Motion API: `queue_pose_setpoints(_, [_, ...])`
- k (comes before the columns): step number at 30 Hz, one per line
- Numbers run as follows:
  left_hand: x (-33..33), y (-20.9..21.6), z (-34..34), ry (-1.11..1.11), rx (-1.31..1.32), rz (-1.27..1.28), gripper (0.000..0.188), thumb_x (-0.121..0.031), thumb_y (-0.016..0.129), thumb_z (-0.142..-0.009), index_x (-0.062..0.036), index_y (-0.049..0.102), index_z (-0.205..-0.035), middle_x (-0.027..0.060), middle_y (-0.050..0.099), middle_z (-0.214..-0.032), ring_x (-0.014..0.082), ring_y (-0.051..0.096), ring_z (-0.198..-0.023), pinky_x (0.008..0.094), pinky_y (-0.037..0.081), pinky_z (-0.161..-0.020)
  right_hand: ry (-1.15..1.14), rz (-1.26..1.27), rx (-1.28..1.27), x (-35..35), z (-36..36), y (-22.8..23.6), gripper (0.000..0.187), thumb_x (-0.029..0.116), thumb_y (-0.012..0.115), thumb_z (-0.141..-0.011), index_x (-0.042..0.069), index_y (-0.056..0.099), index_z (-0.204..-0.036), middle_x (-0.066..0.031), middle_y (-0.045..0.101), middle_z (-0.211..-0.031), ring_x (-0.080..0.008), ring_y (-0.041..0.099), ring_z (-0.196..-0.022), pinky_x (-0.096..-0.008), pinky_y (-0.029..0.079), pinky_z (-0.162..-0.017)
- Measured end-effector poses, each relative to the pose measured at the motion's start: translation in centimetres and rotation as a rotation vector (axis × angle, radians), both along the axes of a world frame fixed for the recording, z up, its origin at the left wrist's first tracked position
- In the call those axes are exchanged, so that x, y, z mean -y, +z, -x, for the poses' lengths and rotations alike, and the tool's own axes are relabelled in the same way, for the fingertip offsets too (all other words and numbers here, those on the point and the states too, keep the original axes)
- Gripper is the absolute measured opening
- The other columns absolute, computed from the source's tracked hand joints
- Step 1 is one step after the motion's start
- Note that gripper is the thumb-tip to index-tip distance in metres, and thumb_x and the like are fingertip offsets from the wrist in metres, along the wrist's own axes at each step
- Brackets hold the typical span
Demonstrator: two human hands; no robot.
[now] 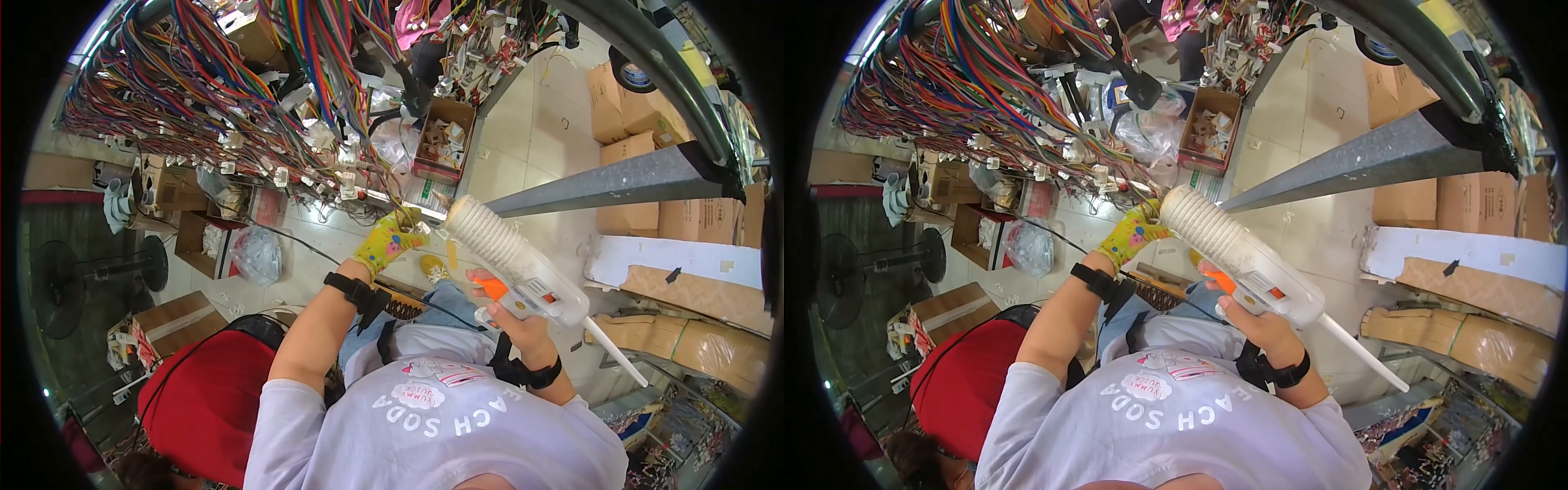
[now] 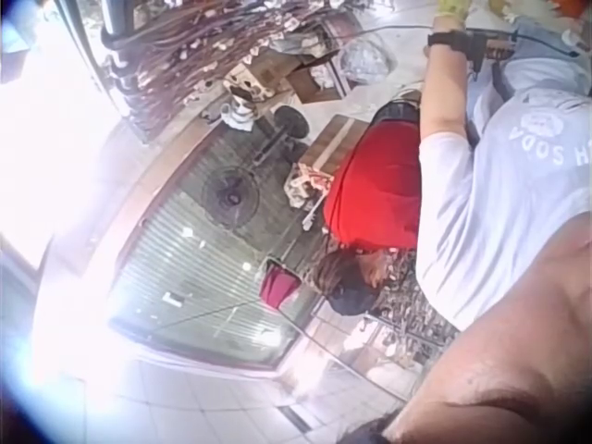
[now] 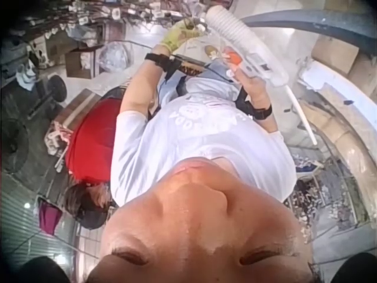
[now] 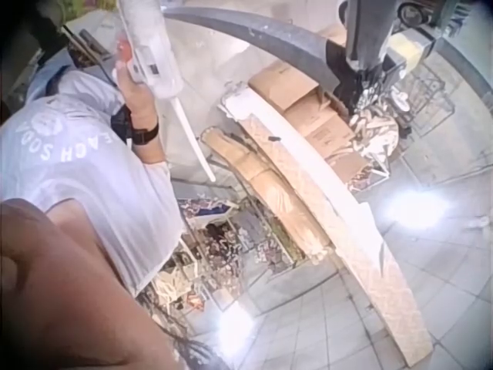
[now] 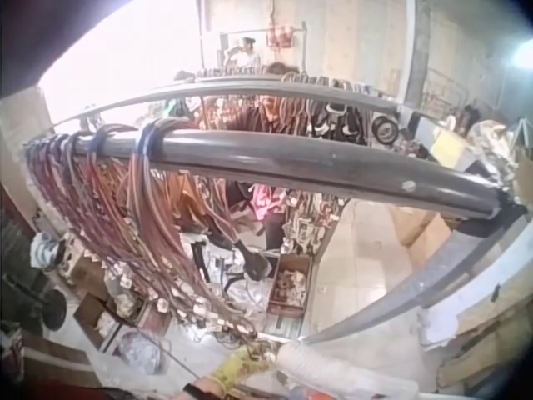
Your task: The person applies adhesive to a wire harness connector using a glue gun, presses it onto a wire, and then hangs the assembly onto a metal rack.
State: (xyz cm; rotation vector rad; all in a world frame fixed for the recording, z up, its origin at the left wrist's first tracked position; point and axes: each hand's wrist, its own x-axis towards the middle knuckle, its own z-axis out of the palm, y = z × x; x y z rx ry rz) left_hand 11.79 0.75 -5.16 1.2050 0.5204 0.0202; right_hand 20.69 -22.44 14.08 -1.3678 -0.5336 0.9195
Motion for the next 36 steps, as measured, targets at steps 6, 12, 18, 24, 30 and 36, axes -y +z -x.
queue_pose_setpoints(6, [0.6, 2.3, -0.3, 0.136, -0.086, -0.032, 0.05, -0.02, 0.078, -0.073, -0.0014, 0.058, -0.115, 0.0034, 0.063, -0.095, 0.0124, 0.057, -0.085, 0.0265, 0.047, -0.075, -0.003, 0.008, 0.006, -0.2, 0.0, 0.1, 0.043, 0.003, 0.056, -0.082, -0.004, 0.052, -0.124, -0.0182, 0.061, -0.118, -0.0236, 0.061, -0.104, -0.0328, 0.05, -0.089])
queue_pose_setpoints(12, [1.1, -0.6, 0.2, 0.148, -0.068, -0.054, 0.038, -0.016, 0.075, -0.076, -0.0028, 0.06, -0.108, 0.0028, 0.064, -0.082, 0.012, 0.058, -0.072, 0.0256, 0.047, -0.063, 0.021, -0.033, 0.012, -0.2, 0.1, -0.5, 0.045, 0.002, 0.056, -0.082, -0.003, 0.05, -0.126, -0.0177, 0.061, -0.117, -0.0234, 0.06, -0.105, -0.0326, 0.05, -0.09])
queue_pose_setpoints(18, [0.9, -2.1, 0.8, 0.28, 0.052, 0.339, 0.03, -0.012, 0.067, -0.082, -0.0021, 0.06, -0.109, 0.0048, 0.065, -0.087, 0.0142, 0.061, -0.074, 0.0271, 0.049, -0.063, 0.024, -0.043, 0.01, -0.2, 0.2, -0.2, 0.046, 0.0, 0.055, -0.082, -0.004, 0.048, -0.127, -0.0182, 0.06, -0.118, -0.0256, 0.059, -0.11, -0.0349, 0.05, -0.092])
queue_pose_setpoints(24, [0.4, -1.3, 1.7, 0.082, -0.062, -0.093, 0.038, -0.016, 0.062, -0.085, -0.0027, 0.054, -0.119, 0.0159, 0.061, -0.105, 0.0248, 0.062, -0.086, 0.0348, 0.051, -0.072, 0.025, -0.05, 0.005, -0.2, 0.3, -0.3, 0.047, 0.0, 0.055, -0.083, -0.004, 0.046, -0.129, -0.0188, 0.06, -0.118, -0.0266, 0.058, -0.112, -0.0359, 0.05, -0.093])
queue_pose_setpoints(30, [-0.7, -1.0, 3.9, -0.067, -0.186, -1.212, 0.049, -0.012, 0.062, -0.078, -0.0038, 0.053, -0.125, 0.0221, 0.054, -0.12, 0.0402, 0.052, -0.108, 0.043, 0.045, -0.09, 0.057, -0.038, 0.033, -0.1, 0.2, -0.3, 0.048, 0.0, 0.056, -0.083, -0.004, 0.045, -0.13, -0.019, 0.06, -0.118, -0.0272, 0.058, -0.112, -0.0363, 0.05, -0.092])
queue_pose_setpoints(36, [-1.8, -0.9, 4.1, 0.159, -0.065, -0.655, 0.038, -0.012, 0.056, -0.084, -0.0041, 0.055, -0.122, 0.0144, 0.063, -0.098, 0.0288, 0.06, -0.084, 0.0332, 0.048, -0.078, 0.039, -0.064, 0.018, -0.3, 0.4, -0.2, 0.047, 0.0, 0.055, -0.084, -0.004, 0.046, -0.13, -0.0187, 0.06, -0.119, -0.0263, 0.058, -0.112, -0.0359, 0.05, -0.092])
